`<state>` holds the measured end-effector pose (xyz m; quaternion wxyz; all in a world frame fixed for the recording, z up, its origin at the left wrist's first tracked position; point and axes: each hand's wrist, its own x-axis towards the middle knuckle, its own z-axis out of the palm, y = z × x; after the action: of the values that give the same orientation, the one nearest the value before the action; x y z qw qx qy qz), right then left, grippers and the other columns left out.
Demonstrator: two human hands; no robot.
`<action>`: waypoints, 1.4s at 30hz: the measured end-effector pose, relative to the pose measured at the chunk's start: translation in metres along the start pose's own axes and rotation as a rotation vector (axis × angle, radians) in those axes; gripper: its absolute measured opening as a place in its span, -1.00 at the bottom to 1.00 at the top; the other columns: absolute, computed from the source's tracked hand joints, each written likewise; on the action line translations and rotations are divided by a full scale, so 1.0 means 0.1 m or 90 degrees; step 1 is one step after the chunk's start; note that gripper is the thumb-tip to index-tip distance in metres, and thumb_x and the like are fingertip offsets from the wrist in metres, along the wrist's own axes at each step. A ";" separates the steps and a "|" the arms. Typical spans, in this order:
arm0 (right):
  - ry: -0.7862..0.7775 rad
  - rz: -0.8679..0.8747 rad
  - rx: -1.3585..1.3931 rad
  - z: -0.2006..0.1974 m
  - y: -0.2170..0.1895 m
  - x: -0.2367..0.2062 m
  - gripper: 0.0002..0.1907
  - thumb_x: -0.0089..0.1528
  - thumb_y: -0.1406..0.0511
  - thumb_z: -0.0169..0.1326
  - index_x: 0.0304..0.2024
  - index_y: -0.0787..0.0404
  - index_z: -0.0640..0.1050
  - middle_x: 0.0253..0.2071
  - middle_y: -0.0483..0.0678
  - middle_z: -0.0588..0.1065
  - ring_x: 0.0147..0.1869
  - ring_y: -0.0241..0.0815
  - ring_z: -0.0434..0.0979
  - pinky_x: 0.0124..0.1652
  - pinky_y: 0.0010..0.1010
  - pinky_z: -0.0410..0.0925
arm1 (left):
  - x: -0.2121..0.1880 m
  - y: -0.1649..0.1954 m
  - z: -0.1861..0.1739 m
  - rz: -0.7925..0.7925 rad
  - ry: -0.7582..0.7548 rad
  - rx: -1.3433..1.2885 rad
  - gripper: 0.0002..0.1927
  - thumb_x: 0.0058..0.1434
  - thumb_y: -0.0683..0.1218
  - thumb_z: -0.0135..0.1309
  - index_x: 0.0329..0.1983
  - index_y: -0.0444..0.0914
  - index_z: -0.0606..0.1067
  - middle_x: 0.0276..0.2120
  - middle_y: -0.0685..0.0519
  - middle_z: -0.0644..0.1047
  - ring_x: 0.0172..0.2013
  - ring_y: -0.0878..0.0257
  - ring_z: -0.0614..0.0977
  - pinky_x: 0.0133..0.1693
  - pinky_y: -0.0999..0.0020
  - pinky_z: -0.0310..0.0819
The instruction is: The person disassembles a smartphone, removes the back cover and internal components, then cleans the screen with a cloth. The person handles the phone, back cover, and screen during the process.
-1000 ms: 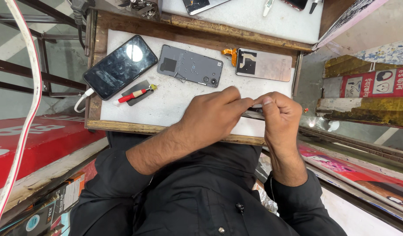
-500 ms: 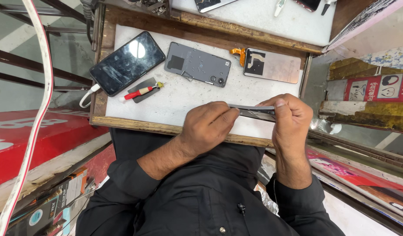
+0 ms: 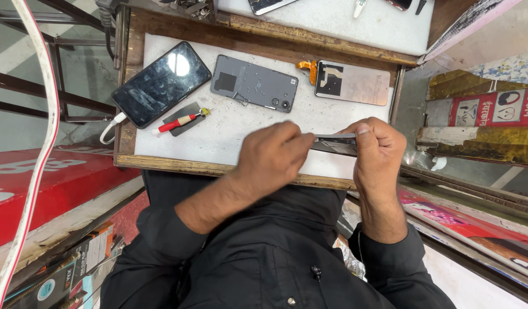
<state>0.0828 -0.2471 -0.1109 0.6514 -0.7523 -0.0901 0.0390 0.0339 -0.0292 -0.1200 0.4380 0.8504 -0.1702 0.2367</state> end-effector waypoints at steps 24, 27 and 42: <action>0.148 0.097 0.422 0.17 0.66 -0.16 -0.66 0.33 0.08 0.21 -0.32 0.17 0.47 -0.37 0.02 0.51 -0.24 -0.05 0.56 -0.08 -0.11 0.48 | 0.13 -1.46 -0.98 -0.143 0.208 0.323 -0.84 0.37 -0.21 0.36 -0.12 -0.29 0.56 -0.13 -0.02 0.57 -0.20 0.05 0.68 -0.22 0.24 0.59; 0.110 0.095 0.439 0.30 0.65 -0.24 -0.61 0.34 0.06 0.22 -0.39 0.15 0.44 -0.39 0.00 0.51 -0.26 -0.04 0.56 0.00 -0.01 0.49 | 0.19 -1.51 -1.03 -0.131 0.243 0.332 -0.83 0.32 -0.22 0.35 -0.17 -0.30 0.53 -0.17 -0.03 0.55 -0.22 0.02 0.67 -0.24 0.21 0.58; 0.142 0.187 0.589 0.48 0.74 -0.34 -0.70 0.37 0.11 0.17 -0.35 0.11 0.48 -0.32 -0.03 0.55 -0.14 -0.06 0.58 0.05 -0.07 0.44 | 0.38 -1.59 -1.14 -0.129 0.264 0.308 -0.78 0.41 -0.16 0.35 -0.09 -0.32 0.51 -0.28 0.00 0.61 -0.32 0.14 0.69 -0.32 0.27 0.57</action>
<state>0.0472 -0.2166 -0.1931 0.9103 -0.3887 0.1136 0.0856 0.1159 0.1506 -0.1471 0.2702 0.8759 0.0692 0.3937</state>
